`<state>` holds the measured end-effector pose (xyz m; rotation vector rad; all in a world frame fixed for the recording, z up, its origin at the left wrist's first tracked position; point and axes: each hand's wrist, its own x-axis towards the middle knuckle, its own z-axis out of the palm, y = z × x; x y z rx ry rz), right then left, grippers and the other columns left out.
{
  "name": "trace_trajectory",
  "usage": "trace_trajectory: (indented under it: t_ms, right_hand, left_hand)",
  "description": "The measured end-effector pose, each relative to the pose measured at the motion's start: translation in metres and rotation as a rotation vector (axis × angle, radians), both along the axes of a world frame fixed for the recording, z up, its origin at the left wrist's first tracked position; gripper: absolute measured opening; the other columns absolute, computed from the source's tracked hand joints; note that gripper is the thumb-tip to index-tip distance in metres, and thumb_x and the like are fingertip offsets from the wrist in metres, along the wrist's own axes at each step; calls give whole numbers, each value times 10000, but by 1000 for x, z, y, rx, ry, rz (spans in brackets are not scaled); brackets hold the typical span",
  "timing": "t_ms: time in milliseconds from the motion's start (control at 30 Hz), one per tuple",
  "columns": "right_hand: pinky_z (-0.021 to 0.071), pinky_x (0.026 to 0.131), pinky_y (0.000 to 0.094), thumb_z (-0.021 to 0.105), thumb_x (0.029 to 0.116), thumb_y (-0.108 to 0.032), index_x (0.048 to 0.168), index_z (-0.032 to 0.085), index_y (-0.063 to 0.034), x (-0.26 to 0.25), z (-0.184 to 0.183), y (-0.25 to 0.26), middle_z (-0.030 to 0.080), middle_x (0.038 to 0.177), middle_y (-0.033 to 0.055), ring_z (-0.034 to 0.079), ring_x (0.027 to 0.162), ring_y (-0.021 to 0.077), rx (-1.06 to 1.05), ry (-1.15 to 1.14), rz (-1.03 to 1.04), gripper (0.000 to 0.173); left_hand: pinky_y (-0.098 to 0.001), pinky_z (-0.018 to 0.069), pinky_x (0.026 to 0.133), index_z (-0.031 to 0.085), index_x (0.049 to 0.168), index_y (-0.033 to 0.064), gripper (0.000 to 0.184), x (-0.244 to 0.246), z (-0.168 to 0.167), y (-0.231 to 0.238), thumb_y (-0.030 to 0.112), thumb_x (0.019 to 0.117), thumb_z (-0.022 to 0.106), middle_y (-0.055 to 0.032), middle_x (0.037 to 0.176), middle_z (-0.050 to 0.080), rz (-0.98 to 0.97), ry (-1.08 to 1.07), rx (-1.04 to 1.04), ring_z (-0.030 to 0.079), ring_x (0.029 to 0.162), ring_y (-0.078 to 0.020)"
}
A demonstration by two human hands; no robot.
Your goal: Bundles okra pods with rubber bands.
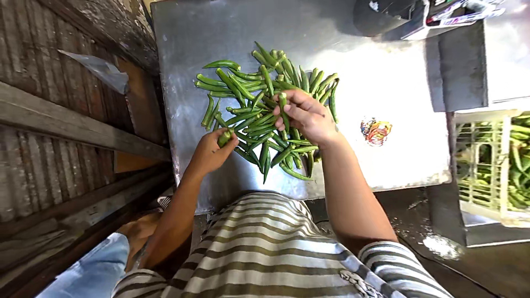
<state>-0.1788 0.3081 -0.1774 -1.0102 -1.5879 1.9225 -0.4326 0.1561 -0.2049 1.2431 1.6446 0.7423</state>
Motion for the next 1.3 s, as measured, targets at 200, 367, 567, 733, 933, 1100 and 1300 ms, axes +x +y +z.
trace_trajectory:
  t_ms: [200, 367, 567, 733, 933, 1100, 1300]
  right_hand:
    - [524, 515, 326, 489, 1028, -126, 1310, 626, -115, 47, 1, -57, 657, 885, 73, 582, 594, 156, 196, -236, -75, 313]
    - [583, 832, 413, 521, 1057, -199, 1299, 667, -115, 56, -33, -109, 710, 1083, 78, 681, 896, 166, 310, -415, -15, 295]
    - [536, 649, 337, 470, 1053, -175, 1301, 618, -61, 52, -47, -138, 637, 879, 77, 595, 685, 146, 75, -215, -224, 311]
    - [610, 768, 372, 478, 1049, -145, 1350, 607, -47, 45, -39, -136, 643, 1035, 137, 682, 830, 197, 92, -254, -391, 342]
    - [571, 896, 368, 465, 1077, -250, 1328, 647, -66, 30, -42, -147, 720, 1062, 90, 690, 951, 156, 163, -196, -387, 361]
    - [605, 734, 312, 473, 1082, -197, 1339, 627, -58, 39, -26, -149, 712, 931, 58, 691, 773, 134, 111, -20, -375, 331]
    - [556, 954, 321, 489, 1055, -175, 1335, 658, -29, 22, -28, -153, 720, 1139, 106, 681, 1043, 148, 453, -96, -416, 358]
  left_hand:
    - [-406, 581, 696, 735, 1050, 109, 199, 43, -9, -9, 267, 930, 742, -27, 845, 711, -246, 87, -71, 662, 721, -135]
    - [-546, 563, 856, 725, 1140, 122, 410, 94, -9, -10, 483, 956, 658, -106, 1005, 739, -197, 467, -200, 712, 965, -286]
    - [-547, 554, 720, 731, 963, 111, 326, 111, -16, 12, 432, 926, 687, -98, 826, 697, -93, 482, -213, 686, 801, -283]
    - [-287, 539, 613, 730, 902, 90, 161, 108, -3, 5, 248, 902, 755, 28, 700, 657, 26, -19, -3, 604, 609, -63]
    - [-255, 490, 530, 713, 966, 33, 130, 119, 3, 1, 123, 897, 777, -29, 745, 668, 139, -346, -23, 558, 560, -92]
    - [-241, 491, 549, 645, 1051, 44, 272, 120, -5, -8, 249, 916, 763, -11, 737, 620, 147, -721, 43, 547, 574, -78]
    - [-375, 593, 867, 535, 1278, 71, 475, 142, -7, -1, 302, 928, 759, -101, 1039, 689, 165, -976, 121, 694, 933, -178]
